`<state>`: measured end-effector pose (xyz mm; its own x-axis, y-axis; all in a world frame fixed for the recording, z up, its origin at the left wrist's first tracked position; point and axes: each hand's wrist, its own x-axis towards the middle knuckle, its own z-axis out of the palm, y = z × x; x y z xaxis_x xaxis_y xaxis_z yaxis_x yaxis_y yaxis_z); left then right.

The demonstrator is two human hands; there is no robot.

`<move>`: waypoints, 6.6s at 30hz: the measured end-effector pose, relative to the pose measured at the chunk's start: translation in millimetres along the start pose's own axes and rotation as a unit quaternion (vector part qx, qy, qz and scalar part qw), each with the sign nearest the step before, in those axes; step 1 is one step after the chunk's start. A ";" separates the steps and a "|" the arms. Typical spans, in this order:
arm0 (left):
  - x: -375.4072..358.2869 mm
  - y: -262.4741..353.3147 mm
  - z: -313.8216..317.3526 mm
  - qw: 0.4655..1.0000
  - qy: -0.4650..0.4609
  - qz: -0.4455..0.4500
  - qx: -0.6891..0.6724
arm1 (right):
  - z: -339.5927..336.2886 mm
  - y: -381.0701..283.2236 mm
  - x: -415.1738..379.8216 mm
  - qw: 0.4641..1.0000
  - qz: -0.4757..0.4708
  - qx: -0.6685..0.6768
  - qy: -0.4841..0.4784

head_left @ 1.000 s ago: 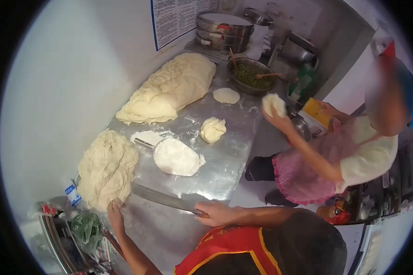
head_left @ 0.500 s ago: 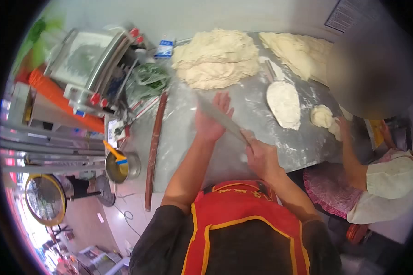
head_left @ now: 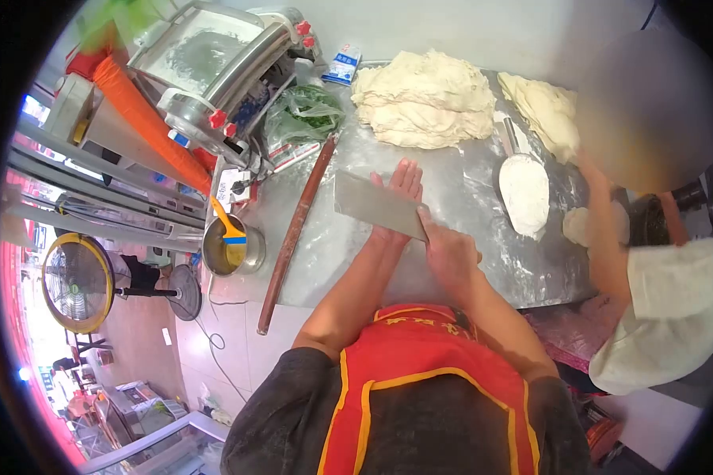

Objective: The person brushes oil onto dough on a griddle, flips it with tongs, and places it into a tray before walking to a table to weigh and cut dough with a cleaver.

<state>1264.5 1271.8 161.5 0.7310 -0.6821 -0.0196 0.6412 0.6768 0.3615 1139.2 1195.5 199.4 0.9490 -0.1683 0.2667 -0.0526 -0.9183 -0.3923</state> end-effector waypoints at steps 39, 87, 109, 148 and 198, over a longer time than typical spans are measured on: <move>-26.4 11.2 22.9 0.986 0.129 -0.095 0.037 | 8.2 36.4 6.5 0.996 0.079 -0.024 -0.030; -41.1 55.6 27.6 0.581 -0.176 -0.118 0.786 | -28.2 -0.6 -13.5 0.998 0.038 0.055 0.018; -42.9 76.4 60.5 0.342 -0.242 0.119 0.900 | -67.7 29.4 -13.0 0.980 0.084 0.148 0.106; 4.8 28.0 -38.2 0.986 0.044 -0.080 0.140 | -49.9 15.0 -35.7 0.966 0.182 0.177 0.042; -110.2 48.9 -131.4 0.298 0.294 0.071 0.905 | 96.8 134.6 175.0 0.946 0.032 -0.196 -0.256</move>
<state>1246.0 1416.5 58.9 0.9768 -0.1558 0.1472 -0.1940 -0.9347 0.2979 1328.2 1077.2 108.1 0.9609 -0.1258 -0.2466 -0.1320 -0.9912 -0.0089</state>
